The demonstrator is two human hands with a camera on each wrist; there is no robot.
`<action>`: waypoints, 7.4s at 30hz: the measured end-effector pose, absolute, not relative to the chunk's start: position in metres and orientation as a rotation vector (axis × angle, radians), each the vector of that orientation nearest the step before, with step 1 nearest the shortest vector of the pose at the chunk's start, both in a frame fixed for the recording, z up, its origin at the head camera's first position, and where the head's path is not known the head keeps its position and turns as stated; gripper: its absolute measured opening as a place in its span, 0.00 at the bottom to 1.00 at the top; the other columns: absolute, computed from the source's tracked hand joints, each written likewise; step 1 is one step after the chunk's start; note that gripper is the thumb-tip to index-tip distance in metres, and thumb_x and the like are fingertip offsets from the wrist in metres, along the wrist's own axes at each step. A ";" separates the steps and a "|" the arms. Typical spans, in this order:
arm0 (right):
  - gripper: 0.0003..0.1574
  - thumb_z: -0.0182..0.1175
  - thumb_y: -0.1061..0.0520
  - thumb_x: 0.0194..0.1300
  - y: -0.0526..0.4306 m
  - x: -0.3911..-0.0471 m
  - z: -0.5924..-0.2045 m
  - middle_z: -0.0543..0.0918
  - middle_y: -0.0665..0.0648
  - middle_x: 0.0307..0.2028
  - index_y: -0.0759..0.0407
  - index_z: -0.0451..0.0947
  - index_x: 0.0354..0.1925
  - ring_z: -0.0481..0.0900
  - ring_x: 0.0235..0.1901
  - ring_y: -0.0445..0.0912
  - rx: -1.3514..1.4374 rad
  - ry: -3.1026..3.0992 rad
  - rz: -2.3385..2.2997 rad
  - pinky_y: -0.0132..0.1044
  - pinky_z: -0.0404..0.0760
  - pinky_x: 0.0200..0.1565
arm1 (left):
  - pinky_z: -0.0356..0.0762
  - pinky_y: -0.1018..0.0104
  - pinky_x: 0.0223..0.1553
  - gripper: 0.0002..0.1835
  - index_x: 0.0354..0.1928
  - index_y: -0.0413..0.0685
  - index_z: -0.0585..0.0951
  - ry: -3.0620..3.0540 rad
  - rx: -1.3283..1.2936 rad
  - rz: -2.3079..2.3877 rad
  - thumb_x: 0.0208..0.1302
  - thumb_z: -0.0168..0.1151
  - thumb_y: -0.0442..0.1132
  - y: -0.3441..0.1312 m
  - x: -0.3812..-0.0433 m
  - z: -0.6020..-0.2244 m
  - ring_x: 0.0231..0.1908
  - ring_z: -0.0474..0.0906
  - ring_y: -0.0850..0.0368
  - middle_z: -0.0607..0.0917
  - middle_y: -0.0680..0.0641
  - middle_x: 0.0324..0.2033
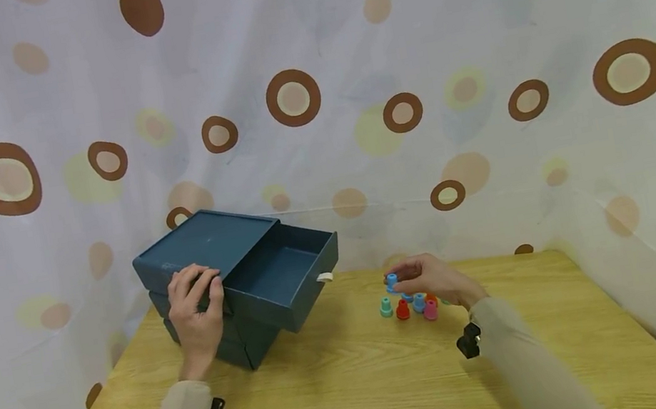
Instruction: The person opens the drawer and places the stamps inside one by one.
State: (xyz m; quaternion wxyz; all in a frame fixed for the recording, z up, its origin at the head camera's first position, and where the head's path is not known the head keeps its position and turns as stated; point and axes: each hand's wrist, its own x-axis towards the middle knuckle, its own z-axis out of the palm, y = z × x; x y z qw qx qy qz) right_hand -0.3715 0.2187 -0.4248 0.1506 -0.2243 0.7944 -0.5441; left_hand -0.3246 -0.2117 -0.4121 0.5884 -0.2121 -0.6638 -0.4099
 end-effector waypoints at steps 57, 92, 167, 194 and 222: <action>0.23 0.63 0.58 0.66 0.123 -0.376 -0.337 0.85 0.48 0.37 0.68 0.76 0.57 0.76 0.34 0.44 -0.910 2.231 -1.863 0.35 0.76 0.37 | 0.57 0.35 0.67 0.10 0.41 0.42 0.88 -1.566 -0.494 -0.923 0.63 0.61 0.37 -0.208 -0.321 -0.413 0.54 0.74 0.37 0.85 0.37 0.43; 0.20 0.67 0.56 0.63 0.065 -0.400 -0.301 0.83 0.58 0.50 0.56 0.81 0.53 0.83 0.49 0.51 -0.939 2.416 -1.642 0.56 0.78 0.56 | 0.57 0.37 0.67 0.10 0.41 0.42 0.88 -1.581 -0.460 -0.914 0.63 0.61 0.35 -0.211 -0.320 -0.411 0.54 0.74 0.38 0.85 0.38 0.43; 0.19 0.61 0.64 0.66 0.060 -0.410 -0.297 0.85 0.62 0.50 0.65 0.80 0.56 0.84 0.48 0.51 -1.053 2.545 -1.347 0.40 0.84 0.44 | 0.57 0.36 0.67 0.10 0.41 0.41 0.88 -1.570 -0.487 -0.927 0.61 0.62 0.33 -0.212 -0.323 -0.413 0.54 0.74 0.37 0.84 0.37 0.43; 0.16 0.62 0.60 0.66 0.142 -0.389 -0.310 0.85 0.65 0.48 0.63 0.82 0.51 0.84 0.45 0.54 -1.033 2.557 -1.387 0.45 0.83 0.44 | 0.58 0.34 0.65 0.09 0.40 0.40 0.88 -1.536 -0.485 -0.939 0.59 0.63 0.33 -0.210 -0.327 -0.414 0.54 0.74 0.35 0.84 0.35 0.43; 0.17 0.63 0.57 0.66 0.224 -0.381 -0.376 0.85 0.61 0.50 0.59 0.82 0.53 0.85 0.46 0.53 -0.842 2.564 -1.255 0.42 0.82 0.45 | 0.58 0.33 0.64 0.09 0.38 0.37 0.88 -1.527 -0.481 -0.934 0.59 0.62 0.33 -0.210 -0.327 -0.413 0.52 0.74 0.33 0.84 0.33 0.41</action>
